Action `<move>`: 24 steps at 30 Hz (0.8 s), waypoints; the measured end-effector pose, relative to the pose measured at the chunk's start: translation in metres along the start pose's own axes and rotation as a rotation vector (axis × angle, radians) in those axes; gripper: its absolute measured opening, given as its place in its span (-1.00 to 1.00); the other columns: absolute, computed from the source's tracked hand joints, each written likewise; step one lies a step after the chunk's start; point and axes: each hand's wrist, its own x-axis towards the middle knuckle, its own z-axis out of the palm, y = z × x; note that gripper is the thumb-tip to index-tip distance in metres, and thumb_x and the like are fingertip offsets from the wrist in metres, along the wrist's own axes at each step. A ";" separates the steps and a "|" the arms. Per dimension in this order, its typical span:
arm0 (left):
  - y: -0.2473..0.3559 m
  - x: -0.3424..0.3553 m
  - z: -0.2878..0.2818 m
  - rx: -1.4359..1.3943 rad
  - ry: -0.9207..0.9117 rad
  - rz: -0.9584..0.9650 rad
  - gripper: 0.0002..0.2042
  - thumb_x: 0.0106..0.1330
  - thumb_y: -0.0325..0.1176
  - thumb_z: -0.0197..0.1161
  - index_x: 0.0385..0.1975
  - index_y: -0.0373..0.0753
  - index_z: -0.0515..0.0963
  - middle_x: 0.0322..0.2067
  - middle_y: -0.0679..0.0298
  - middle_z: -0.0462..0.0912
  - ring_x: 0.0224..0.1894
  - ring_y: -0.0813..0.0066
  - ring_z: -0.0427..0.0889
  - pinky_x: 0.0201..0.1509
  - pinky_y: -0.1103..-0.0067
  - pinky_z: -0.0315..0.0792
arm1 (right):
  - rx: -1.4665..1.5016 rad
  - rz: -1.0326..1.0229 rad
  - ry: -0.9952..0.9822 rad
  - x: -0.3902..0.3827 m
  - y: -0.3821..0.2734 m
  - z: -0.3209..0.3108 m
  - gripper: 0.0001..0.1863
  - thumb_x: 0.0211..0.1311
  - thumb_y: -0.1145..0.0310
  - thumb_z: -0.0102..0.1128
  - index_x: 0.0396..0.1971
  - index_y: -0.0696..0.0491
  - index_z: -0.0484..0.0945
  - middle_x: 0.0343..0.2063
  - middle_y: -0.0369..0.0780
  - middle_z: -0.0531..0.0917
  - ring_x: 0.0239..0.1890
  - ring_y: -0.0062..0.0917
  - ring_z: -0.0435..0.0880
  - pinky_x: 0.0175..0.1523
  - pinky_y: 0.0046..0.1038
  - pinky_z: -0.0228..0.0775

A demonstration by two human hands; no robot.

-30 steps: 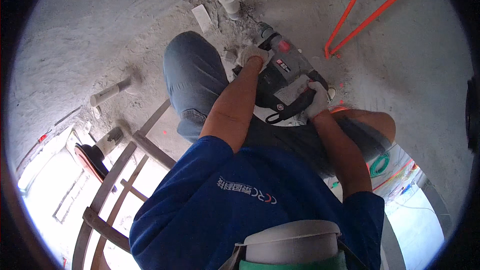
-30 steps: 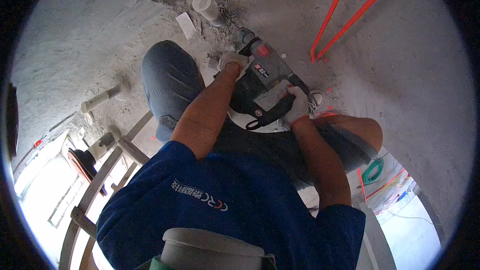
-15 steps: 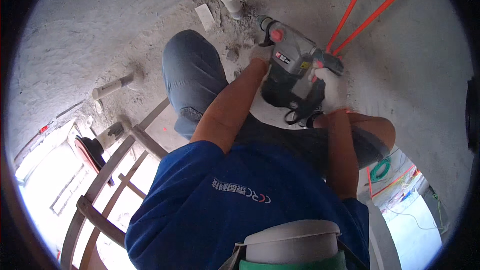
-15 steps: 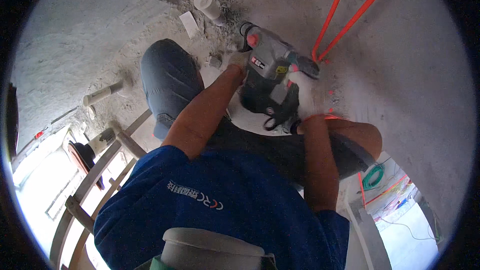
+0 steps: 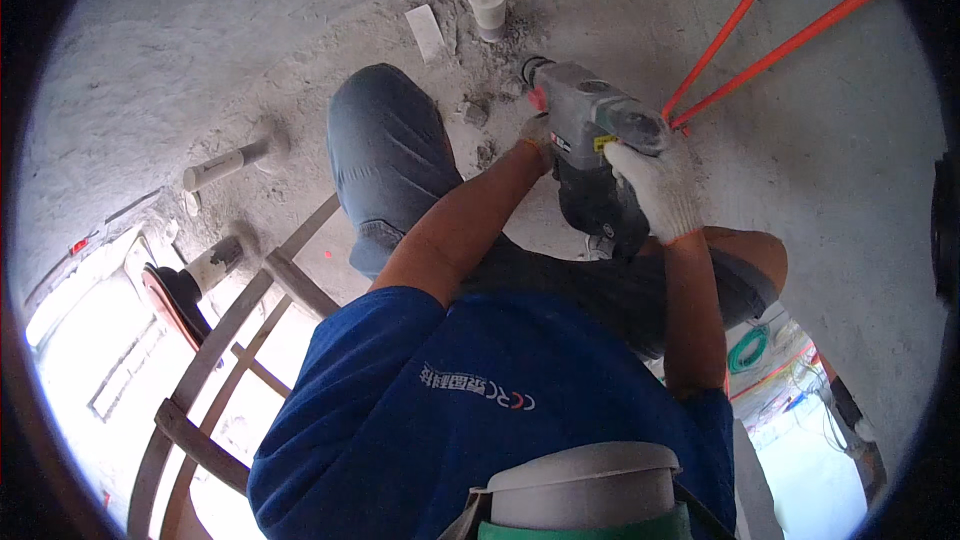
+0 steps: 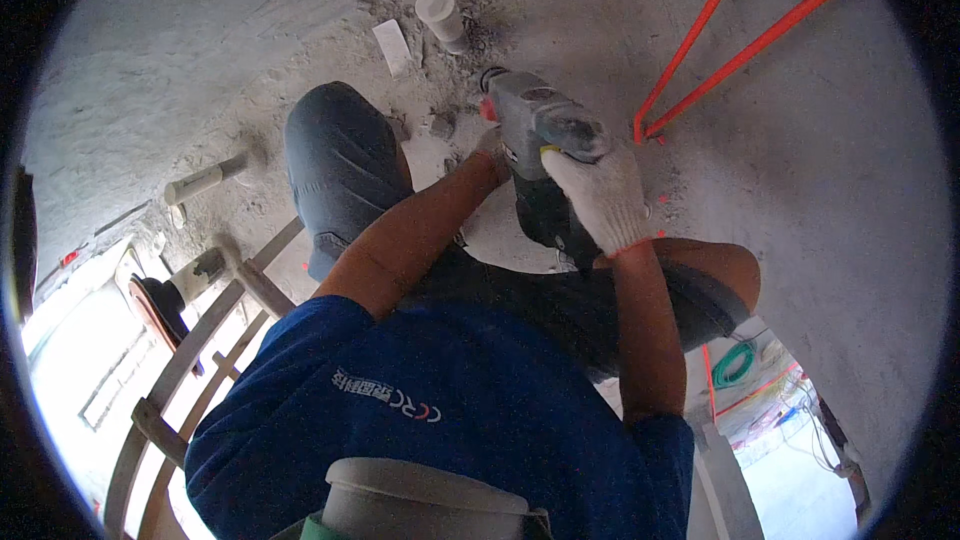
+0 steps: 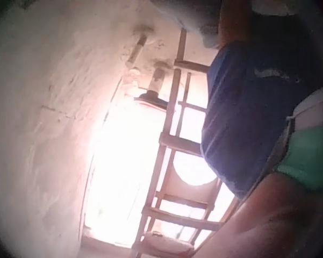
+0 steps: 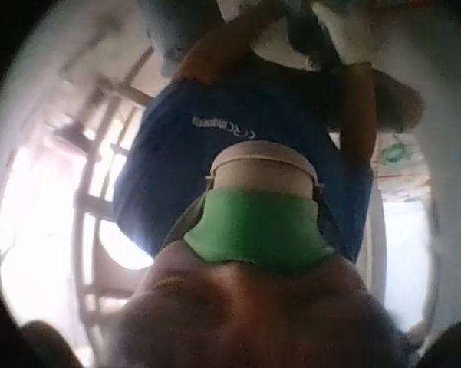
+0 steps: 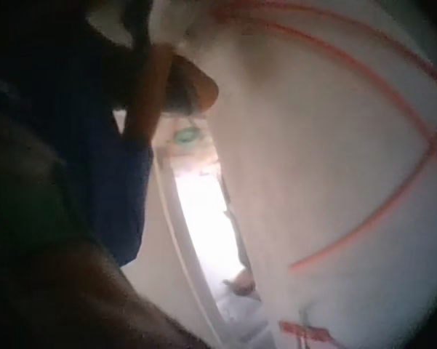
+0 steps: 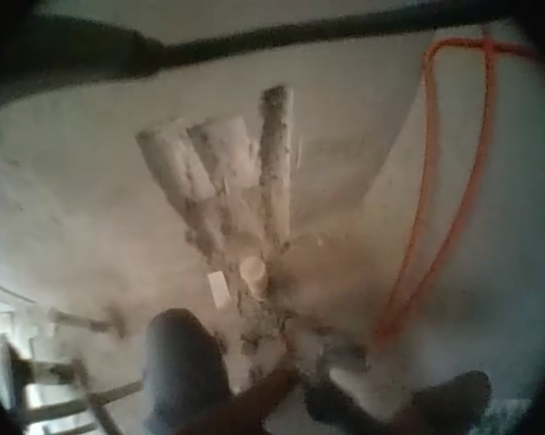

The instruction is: Using a rotary hammer drill to create a hole or trench in a concrete wall.

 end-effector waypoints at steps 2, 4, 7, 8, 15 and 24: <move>0.004 0.005 -0.005 -0.040 -0.010 -0.036 -0.58 0.48 -0.10 -0.08 0.21 -0.16 0.42 0.13 0.16 0.56 0.13 0.13 0.53 0.25 0.20 0.38 | -0.060 0.050 -0.015 0.007 -0.004 0.008 -0.67 0.00 0.27 0.31 -0.28 0.20 0.64 -0.37 -0.13 0.73 -0.28 -0.47 0.71 -0.13 -0.40 0.47; 0.009 0.009 -0.011 -0.089 -0.017 -0.074 -0.57 0.47 -0.08 -0.06 0.21 -0.16 0.42 0.13 0.17 0.57 0.13 0.14 0.54 0.25 0.20 0.38 | -0.135 0.077 -0.020 0.009 -0.006 0.014 -0.66 0.00 0.28 0.31 -0.26 0.20 0.64 -0.33 -0.10 0.73 -0.23 -0.46 0.72 -0.11 -0.40 0.48; 0.012 0.010 -0.021 -0.149 -0.012 -0.116 -0.55 0.46 -0.05 -0.03 0.21 -0.16 0.42 0.12 0.19 0.57 0.13 0.15 0.54 0.24 0.21 0.39 | -0.106 0.100 -0.002 0.000 -0.002 0.024 -0.64 -0.01 0.30 0.33 -0.23 0.21 0.63 -0.32 -0.07 0.73 -0.19 -0.41 0.73 -0.11 -0.39 0.48; 0.012 0.010 -0.025 -0.167 -0.004 -0.125 -0.55 0.45 -0.04 -0.02 0.21 -0.16 0.42 0.12 0.20 0.58 0.13 0.15 0.54 0.24 0.21 0.40 | -0.082 0.093 0.034 -0.006 0.001 0.028 -0.64 -0.02 0.31 0.34 -0.23 0.21 0.62 -0.33 -0.08 0.72 -0.19 -0.40 0.72 -0.10 -0.38 0.48; 0.003 0.013 -0.050 -0.203 0.006 -0.135 -0.49 0.42 0.04 0.02 0.23 -0.14 0.42 0.11 0.25 0.59 0.14 0.16 0.54 0.24 0.21 0.40 | -0.076 0.081 0.065 -0.029 0.033 0.045 -0.71 0.01 0.37 0.35 -0.23 0.13 0.63 -0.32 -0.23 0.69 -0.20 -0.53 0.65 -0.05 -0.45 0.45; 0.013 0.004 -0.055 -0.006 0.128 -0.104 -0.48 0.41 0.07 0.02 0.23 -0.13 0.43 0.11 0.23 0.59 0.14 0.18 0.54 0.22 0.24 0.41 | 0.408 0.202 0.168 -0.067 0.101 0.076 -0.66 0.02 0.46 0.36 -0.15 0.15 0.59 -0.25 -0.25 0.68 -0.18 -0.55 0.64 -0.03 -0.45 0.46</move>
